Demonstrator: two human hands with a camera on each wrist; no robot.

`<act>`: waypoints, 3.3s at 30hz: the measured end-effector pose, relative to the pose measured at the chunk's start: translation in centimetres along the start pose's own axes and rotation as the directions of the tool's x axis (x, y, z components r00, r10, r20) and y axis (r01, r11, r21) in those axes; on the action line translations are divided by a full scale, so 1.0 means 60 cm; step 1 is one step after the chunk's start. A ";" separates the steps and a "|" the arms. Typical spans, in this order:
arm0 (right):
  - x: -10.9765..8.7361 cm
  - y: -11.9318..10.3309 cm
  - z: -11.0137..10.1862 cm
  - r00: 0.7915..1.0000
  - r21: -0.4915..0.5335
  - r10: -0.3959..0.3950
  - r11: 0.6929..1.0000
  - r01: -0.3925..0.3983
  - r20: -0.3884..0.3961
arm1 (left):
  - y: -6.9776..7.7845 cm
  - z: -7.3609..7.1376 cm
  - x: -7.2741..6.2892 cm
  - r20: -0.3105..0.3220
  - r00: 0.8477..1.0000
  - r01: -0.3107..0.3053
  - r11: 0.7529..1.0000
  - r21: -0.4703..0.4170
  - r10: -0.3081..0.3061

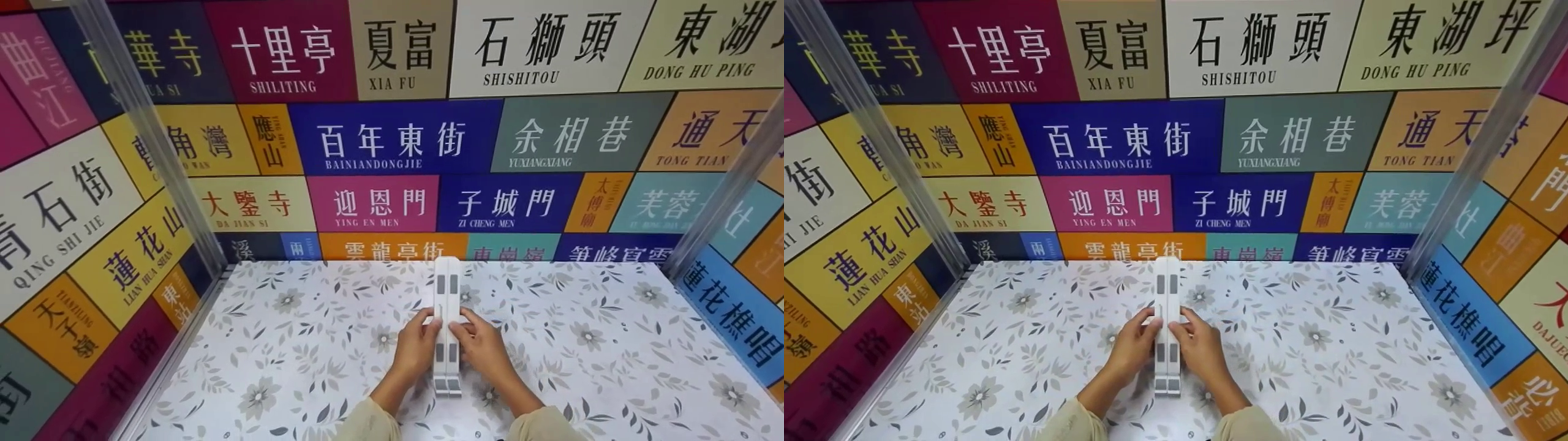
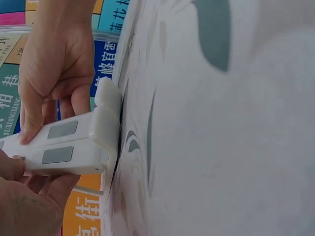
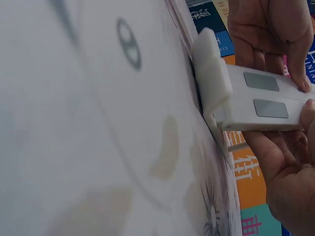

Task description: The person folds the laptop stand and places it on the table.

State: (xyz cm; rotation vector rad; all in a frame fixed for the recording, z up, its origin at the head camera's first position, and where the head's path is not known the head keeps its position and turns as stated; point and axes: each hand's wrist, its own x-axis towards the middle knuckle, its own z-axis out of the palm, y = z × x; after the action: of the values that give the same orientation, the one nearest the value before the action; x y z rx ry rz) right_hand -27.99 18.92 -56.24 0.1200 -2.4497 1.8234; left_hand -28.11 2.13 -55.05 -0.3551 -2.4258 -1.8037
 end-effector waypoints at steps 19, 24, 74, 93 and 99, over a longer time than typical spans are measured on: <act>0.000 -0.002 0.009 0.996 -0.041 -0.068 0.997 0.066 -0.052 | 0.001 -0.005 0.001 0.014 0.999 0.030 1.000 -0.003 -0.030; 0.000 -0.003 0.010 0.992 -0.037 -0.107 0.994 0.104 -0.072 | 0.002 -0.006 0.000 0.006 1.000 0.016 1.000 -0.005 -0.016; 0.071 -0.076 -0.054 0.999 0.004 -0.036 0.999 0.036 0.022 | -0.007 -0.021 -0.031 0.263 0.921 0.369 0.858 -0.357 -0.287; 0.139 -0.126 -0.037 0.961 0.414 -0.114 0.910 -0.001 0.253 | -0.030 -0.031 -0.004 0.487 0.843 0.413 0.855 -0.314 -0.229; 0.142 -0.121 -0.038 0.962 0.469 -0.121 0.883 -0.008 0.245 | -0.032 -0.033 -0.002 0.510 0.836 0.409 0.850 -0.333 -0.203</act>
State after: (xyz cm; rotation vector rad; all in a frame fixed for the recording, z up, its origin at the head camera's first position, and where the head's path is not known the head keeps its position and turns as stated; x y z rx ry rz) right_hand -35.59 18.94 -47.70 0.4955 -2.0608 2.4756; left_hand -28.57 -0.31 -56.26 -0.4869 -2.4500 -2.6967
